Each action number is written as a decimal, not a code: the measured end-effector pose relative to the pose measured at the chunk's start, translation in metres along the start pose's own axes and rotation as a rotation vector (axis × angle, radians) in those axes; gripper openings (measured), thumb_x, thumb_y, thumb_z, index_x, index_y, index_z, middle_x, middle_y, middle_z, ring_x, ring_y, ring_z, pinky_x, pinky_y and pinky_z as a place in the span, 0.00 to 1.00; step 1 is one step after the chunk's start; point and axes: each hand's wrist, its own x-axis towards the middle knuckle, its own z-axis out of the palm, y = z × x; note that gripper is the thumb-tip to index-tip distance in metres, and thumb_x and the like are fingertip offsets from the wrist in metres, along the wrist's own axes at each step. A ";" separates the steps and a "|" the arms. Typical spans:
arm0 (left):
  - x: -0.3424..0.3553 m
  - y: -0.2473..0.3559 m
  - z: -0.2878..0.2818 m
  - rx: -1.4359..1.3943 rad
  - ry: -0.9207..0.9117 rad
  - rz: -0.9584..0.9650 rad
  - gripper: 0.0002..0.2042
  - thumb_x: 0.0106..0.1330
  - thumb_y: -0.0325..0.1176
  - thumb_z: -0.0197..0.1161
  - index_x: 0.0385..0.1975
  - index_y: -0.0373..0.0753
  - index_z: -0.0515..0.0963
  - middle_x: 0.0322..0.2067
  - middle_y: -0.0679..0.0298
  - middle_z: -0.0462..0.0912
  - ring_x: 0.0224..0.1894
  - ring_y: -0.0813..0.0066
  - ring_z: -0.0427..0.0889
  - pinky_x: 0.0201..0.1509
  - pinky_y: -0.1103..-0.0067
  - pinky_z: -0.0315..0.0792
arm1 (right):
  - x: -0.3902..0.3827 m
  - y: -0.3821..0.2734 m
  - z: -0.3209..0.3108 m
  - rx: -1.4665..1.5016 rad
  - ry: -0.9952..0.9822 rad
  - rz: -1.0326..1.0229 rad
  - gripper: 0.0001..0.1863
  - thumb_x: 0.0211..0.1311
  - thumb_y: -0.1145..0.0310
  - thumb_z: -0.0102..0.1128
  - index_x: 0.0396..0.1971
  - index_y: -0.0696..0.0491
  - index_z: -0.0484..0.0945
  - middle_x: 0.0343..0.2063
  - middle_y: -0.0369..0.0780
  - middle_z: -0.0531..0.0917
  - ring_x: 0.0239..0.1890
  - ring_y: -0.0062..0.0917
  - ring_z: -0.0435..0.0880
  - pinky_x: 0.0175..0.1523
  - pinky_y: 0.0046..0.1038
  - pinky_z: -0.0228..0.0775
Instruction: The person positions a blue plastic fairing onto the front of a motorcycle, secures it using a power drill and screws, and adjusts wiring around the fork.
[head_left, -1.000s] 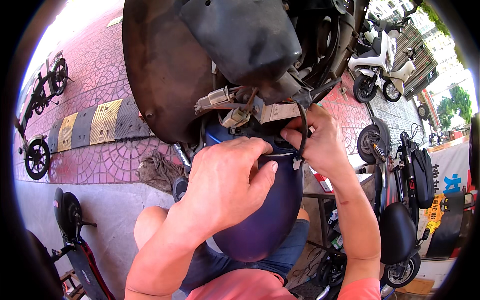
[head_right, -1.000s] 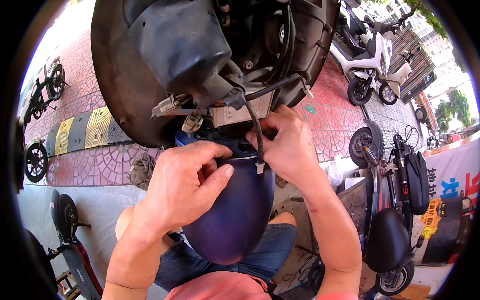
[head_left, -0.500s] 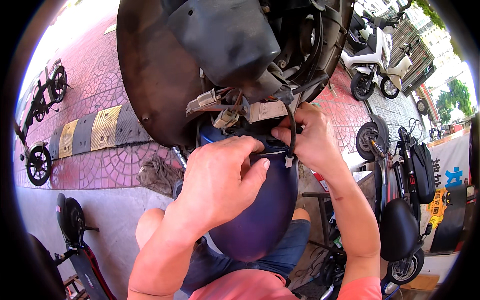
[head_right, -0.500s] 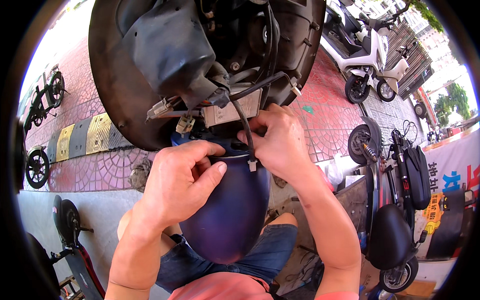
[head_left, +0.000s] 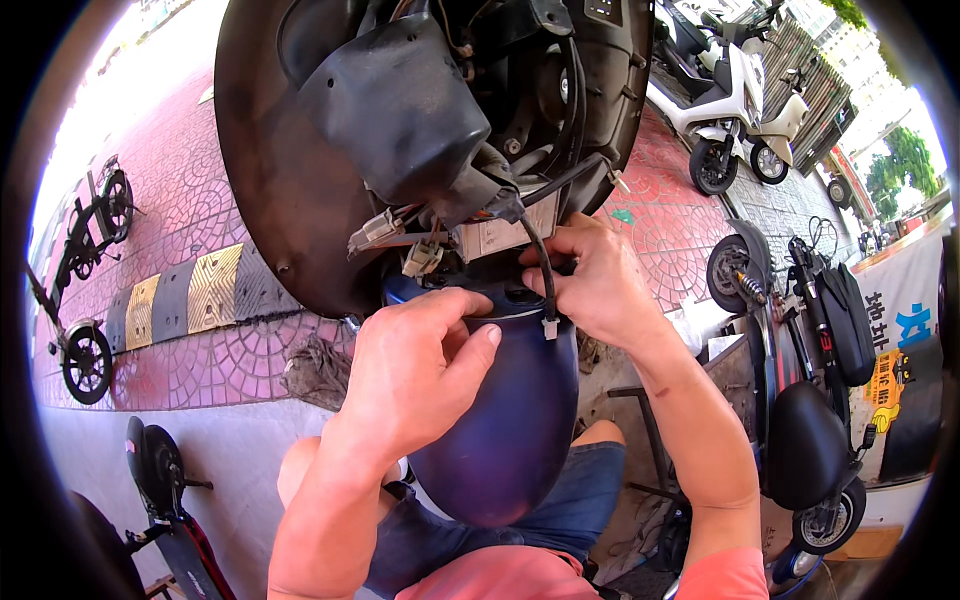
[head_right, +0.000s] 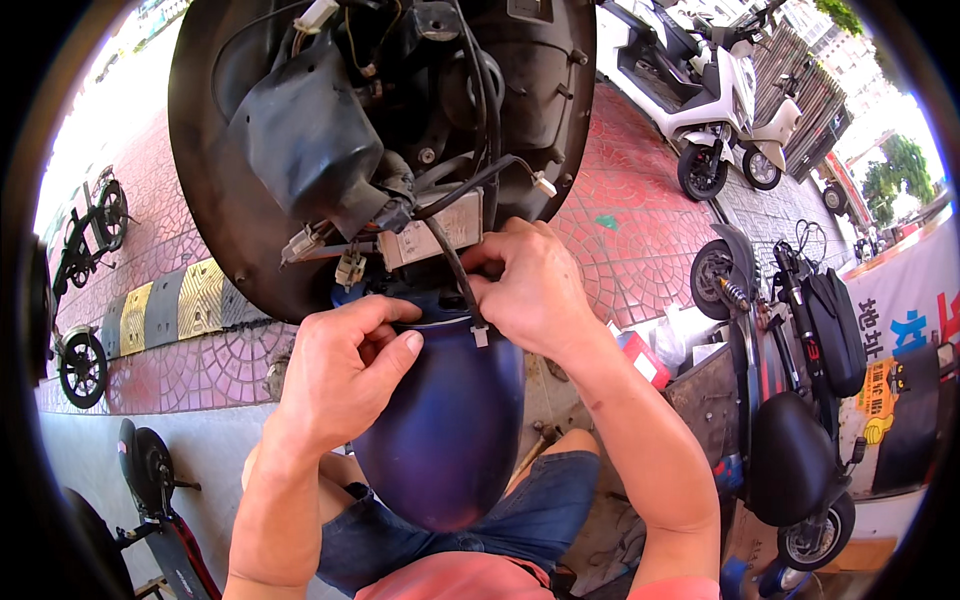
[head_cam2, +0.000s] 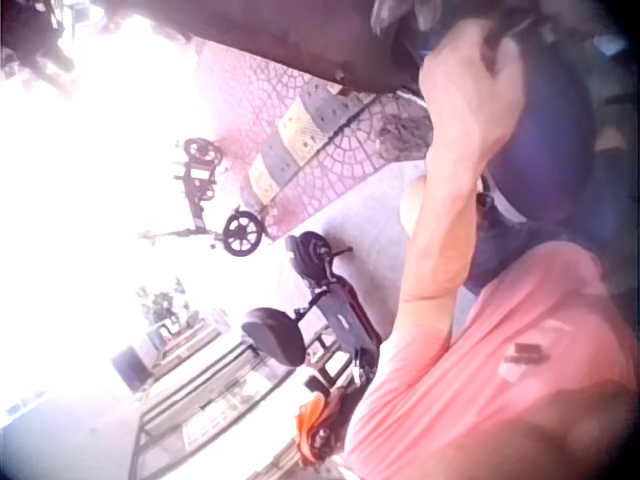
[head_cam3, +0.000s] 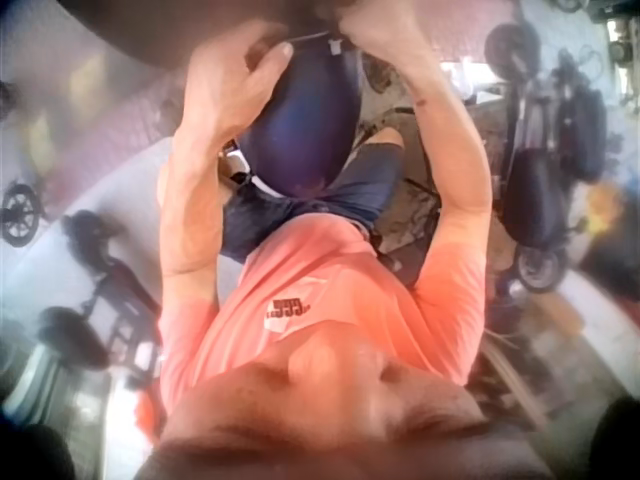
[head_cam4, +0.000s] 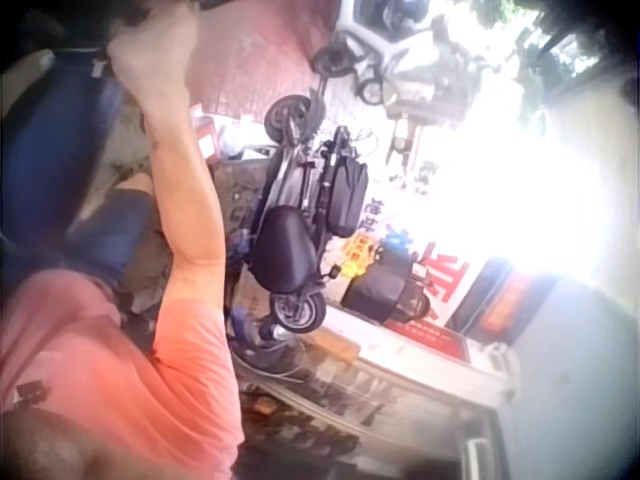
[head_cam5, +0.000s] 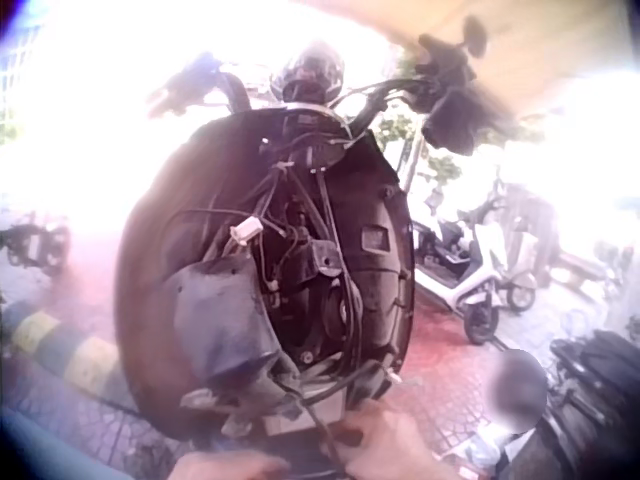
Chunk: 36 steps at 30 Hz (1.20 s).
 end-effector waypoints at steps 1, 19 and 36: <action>0.000 0.000 0.000 0.003 0.003 0.003 0.11 0.72 0.27 0.71 0.49 0.27 0.87 0.22 0.65 0.79 0.24 0.81 0.72 0.30 0.77 0.70 | 0.000 -0.001 -0.001 -0.025 -0.008 -0.002 0.09 0.57 0.66 0.74 0.34 0.54 0.94 0.37 0.47 0.86 0.51 0.47 0.85 0.57 0.47 0.79; -0.001 0.003 0.010 0.277 0.175 0.286 0.08 0.64 0.26 0.74 0.41 0.34 0.88 0.41 0.55 0.90 0.43 0.54 0.85 0.46 0.65 0.79 | 0.000 -0.011 -0.010 -0.094 -0.025 -0.001 0.11 0.54 0.65 0.74 0.31 0.57 0.92 0.38 0.50 0.87 0.47 0.51 0.87 0.55 0.48 0.80; 0.004 0.007 -0.005 0.306 -0.001 0.282 0.12 0.63 0.30 0.75 0.45 0.34 0.88 0.45 0.53 0.91 0.48 0.47 0.86 0.54 0.60 0.81 | 0.007 -0.037 -0.022 -0.474 -0.139 0.052 0.21 0.50 0.53 0.84 0.32 0.57 0.93 0.32 0.51 0.91 0.41 0.52 0.92 0.50 0.47 0.84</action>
